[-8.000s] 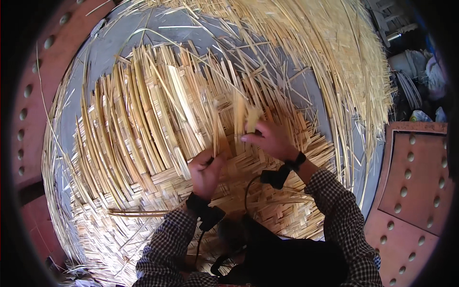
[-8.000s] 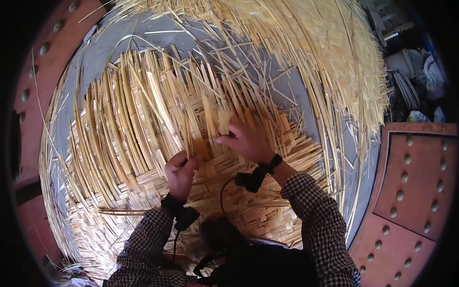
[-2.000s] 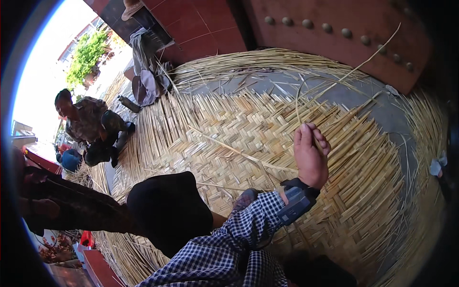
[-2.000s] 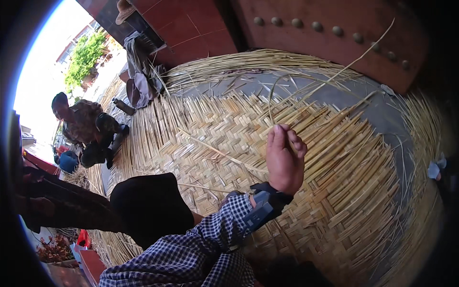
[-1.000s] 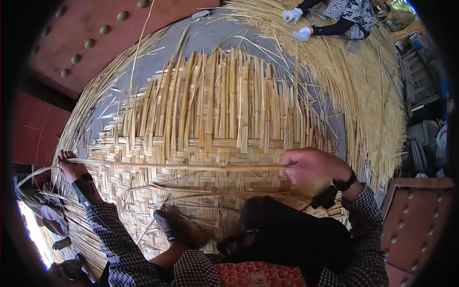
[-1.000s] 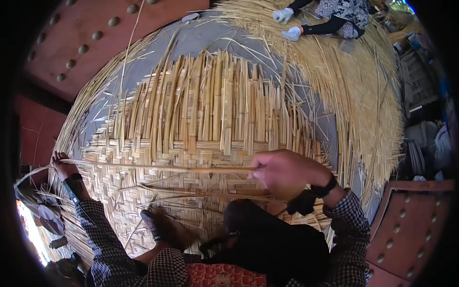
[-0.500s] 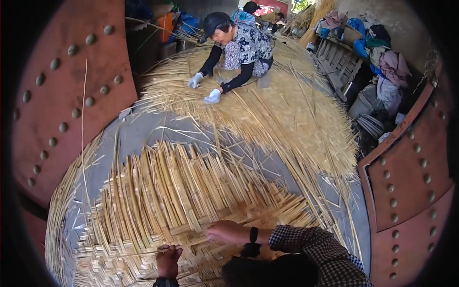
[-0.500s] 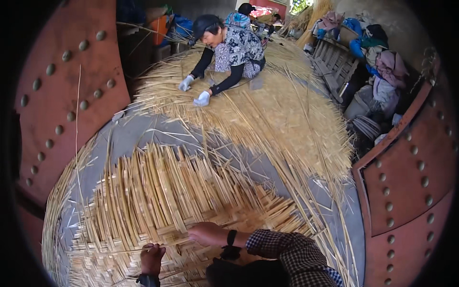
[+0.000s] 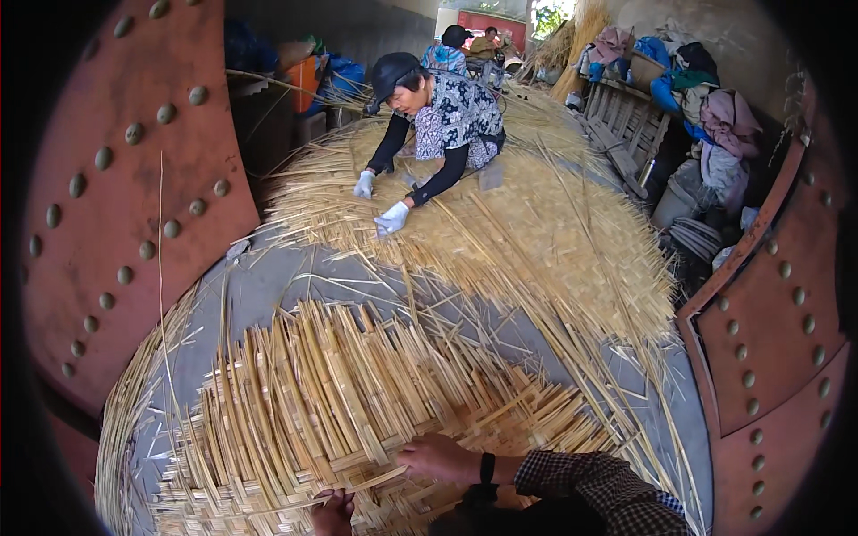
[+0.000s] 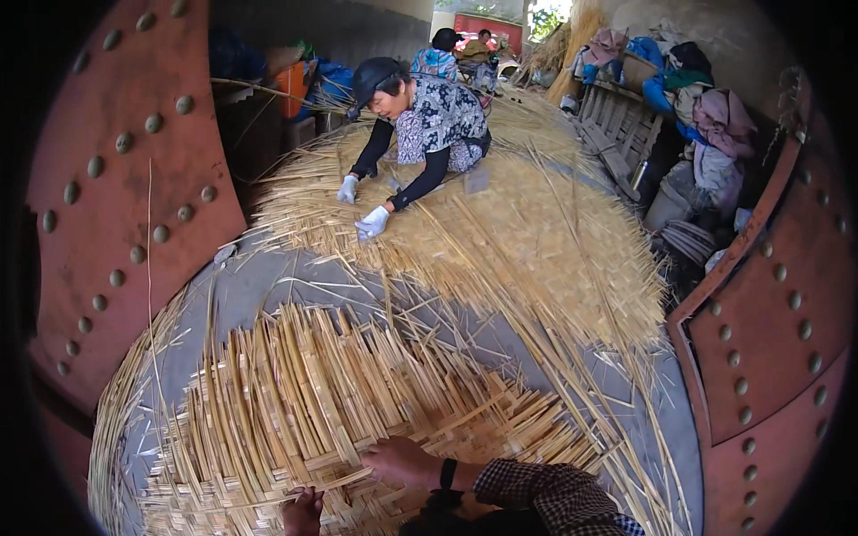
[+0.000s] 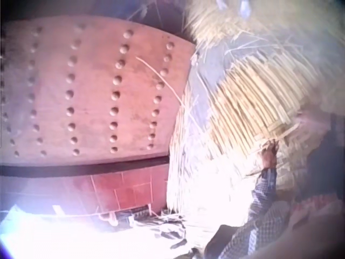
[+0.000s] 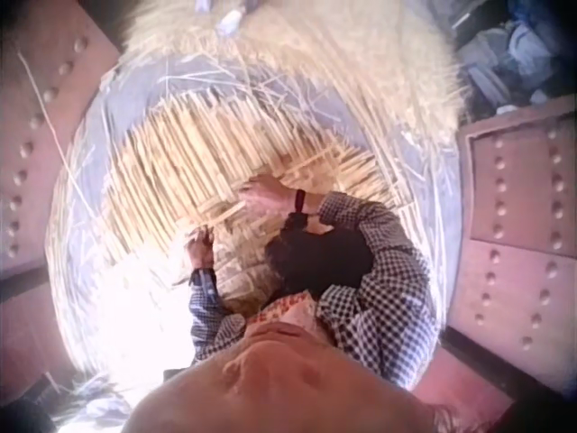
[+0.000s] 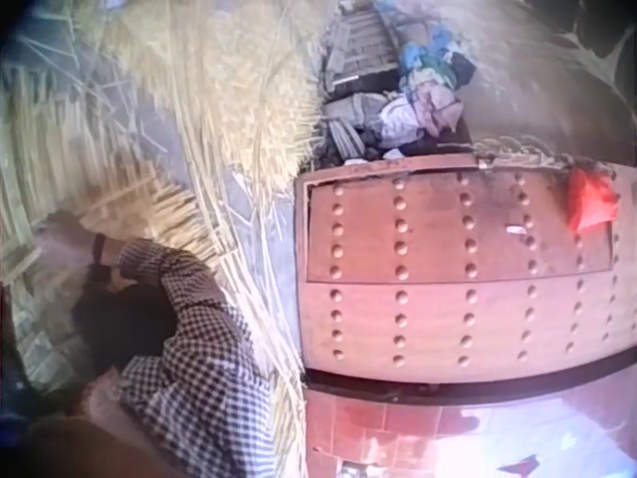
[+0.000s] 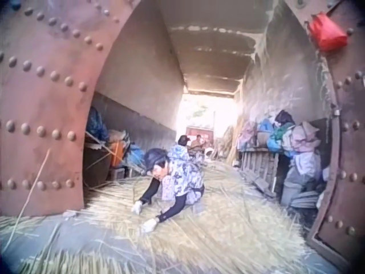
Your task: The recorder is weaving a large bamboo or straw mat on the floor using long thin strips.
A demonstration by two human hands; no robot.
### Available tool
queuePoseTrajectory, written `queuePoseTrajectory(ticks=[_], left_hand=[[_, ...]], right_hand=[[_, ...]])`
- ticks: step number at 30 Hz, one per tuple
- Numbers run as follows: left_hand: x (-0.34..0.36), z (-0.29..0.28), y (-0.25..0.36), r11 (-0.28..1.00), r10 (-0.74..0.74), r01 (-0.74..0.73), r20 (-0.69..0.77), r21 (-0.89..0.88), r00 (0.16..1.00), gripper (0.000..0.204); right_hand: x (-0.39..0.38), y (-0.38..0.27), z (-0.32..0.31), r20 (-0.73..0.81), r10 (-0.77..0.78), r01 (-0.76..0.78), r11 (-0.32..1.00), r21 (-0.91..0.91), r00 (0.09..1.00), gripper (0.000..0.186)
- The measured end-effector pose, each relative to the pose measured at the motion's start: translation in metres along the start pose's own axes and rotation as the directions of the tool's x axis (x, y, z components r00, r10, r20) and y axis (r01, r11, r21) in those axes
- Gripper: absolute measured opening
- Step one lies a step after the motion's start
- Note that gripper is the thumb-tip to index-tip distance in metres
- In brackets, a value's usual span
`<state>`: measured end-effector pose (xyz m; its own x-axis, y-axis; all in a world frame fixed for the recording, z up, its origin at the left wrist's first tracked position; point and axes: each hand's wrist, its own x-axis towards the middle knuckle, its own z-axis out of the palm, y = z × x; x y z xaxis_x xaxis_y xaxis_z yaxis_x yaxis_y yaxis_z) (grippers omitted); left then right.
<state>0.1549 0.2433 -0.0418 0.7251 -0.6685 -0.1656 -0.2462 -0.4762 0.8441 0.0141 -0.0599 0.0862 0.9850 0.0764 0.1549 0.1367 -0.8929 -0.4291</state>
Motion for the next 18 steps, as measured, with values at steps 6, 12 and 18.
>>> queuePoseTrajectory(ticks=[6, 12, 18], left_hand=[[0.006, 0.008, -0.020, 0.978, 0.205, -0.206, -0.196, 0.020, 0.959, 0.035], [0.001, -0.013, 0.046, 0.394, -0.572, 0.440, 0.159, -0.807, 0.805, 0.027], [0.005, -0.021, 0.114, 0.577, -0.464, -0.221, -0.538, -0.786, 0.704, 0.042]], right_hand=[[0.001, -0.003, 0.009, 0.072, 0.105, -0.108, 0.993, 0.052, 0.992, 0.023], [-0.004, -0.002, 0.005, 0.103, 0.111, -0.137, 0.947, 0.291, 0.988, 0.022], [-0.003, 0.004, 0.009, 0.167, 0.285, -0.330, 0.798, 0.505, 0.944, 0.019]])
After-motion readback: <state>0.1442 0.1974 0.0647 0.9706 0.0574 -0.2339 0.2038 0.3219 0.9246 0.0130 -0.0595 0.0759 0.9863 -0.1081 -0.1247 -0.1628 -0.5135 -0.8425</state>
